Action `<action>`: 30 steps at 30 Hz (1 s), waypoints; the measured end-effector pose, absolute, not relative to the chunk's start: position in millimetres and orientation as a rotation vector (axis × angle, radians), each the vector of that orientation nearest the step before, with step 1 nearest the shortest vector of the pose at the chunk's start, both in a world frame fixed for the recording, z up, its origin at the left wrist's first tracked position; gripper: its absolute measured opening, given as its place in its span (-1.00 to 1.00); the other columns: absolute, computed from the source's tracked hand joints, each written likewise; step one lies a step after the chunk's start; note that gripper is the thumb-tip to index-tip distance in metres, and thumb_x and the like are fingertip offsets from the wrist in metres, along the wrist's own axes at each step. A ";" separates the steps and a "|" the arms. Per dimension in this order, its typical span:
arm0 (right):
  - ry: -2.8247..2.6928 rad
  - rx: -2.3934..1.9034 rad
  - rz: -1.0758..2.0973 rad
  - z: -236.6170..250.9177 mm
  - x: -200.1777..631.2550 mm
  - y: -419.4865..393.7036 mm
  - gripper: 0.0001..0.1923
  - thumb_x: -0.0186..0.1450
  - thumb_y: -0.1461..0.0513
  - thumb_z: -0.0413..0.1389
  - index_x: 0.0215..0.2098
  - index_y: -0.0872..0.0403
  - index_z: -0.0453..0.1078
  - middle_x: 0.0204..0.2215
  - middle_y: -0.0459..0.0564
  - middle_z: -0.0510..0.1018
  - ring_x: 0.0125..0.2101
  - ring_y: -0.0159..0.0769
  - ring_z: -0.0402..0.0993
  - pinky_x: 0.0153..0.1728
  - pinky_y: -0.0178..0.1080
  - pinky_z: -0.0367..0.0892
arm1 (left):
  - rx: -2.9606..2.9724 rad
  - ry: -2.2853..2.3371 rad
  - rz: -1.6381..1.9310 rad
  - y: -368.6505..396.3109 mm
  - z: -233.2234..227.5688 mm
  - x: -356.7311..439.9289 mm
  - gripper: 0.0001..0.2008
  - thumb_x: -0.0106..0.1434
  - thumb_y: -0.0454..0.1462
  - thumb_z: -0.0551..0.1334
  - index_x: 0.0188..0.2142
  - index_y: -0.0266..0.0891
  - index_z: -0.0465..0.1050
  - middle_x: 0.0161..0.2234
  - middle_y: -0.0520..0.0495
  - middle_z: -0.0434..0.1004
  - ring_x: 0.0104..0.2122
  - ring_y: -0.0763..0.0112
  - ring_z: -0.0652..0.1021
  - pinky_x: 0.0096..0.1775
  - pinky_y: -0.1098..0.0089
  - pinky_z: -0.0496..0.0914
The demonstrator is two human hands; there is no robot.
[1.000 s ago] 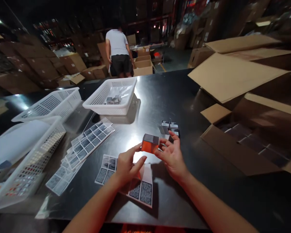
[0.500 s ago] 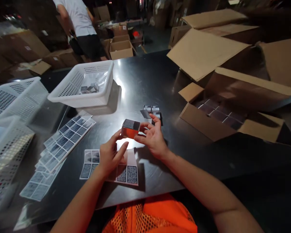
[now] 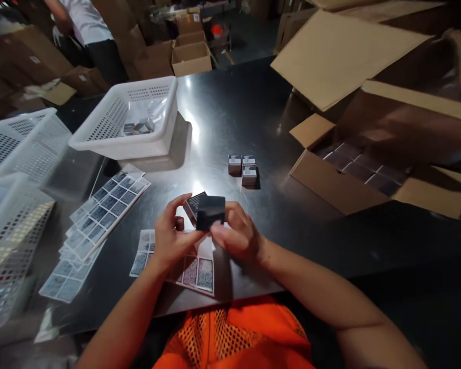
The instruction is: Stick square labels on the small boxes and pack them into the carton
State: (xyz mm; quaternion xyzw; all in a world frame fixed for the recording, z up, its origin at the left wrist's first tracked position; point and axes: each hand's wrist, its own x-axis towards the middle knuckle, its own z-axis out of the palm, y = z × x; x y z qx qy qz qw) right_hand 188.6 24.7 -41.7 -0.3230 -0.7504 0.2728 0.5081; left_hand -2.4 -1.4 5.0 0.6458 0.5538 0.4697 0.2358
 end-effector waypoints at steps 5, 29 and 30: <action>-1.921 -0.408 0.200 -7.2 195.8 32.0 -0.68 0.29 0.30 0.25 -0.05 -0.19 0.43 0.03 -0.04 0.45 0.03 -0.15 0.52 -0.05 -0.07 0.61 | 1.739 1.457 1.245 2.4 5.1 -9.6 -0.48 0.08 -0.18 0.47 0.05 -0.12 0.52 -0.15 -0.03 0.63 -0.47 0.51 0.47 -0.53 0.54 0.27; -1.390 -1.104 1.526 28.2 207.9 33.2 -0.32 0.17 0.10 0.44 0.08 -0.02 0.15 -0.46 -0.25 0.57 -0.58 -0.41 0.46 -0.61 -0.38 0.22 | 1.501 1.348 1.026 5.9 -7.0 -3.4 -0.44 0.03 -0.29 0.50 0.06 -0.06 0.53 -0.23 0.04 0.69 -0.72 0.74 0.22 -0.68 0.59 0.08; -1.387 -1.101 1.524 28.5 207.5 33.0 -0.32 0.17 0.11 0.44 0.07 -0.02 0.14 -0.46 -0.25 0.58 -0.56 -0.39 0.50 -0.58 -0.37 0.26 | 1.495 1.346 1.017 5.8 -6.8 -3.4 -0.44 0.04 -0.29 0.49 0.06 -0.06 0.52 -0.22 0.04 0.69 -0.72 0.73 0.22 -0.68 0.59 0.10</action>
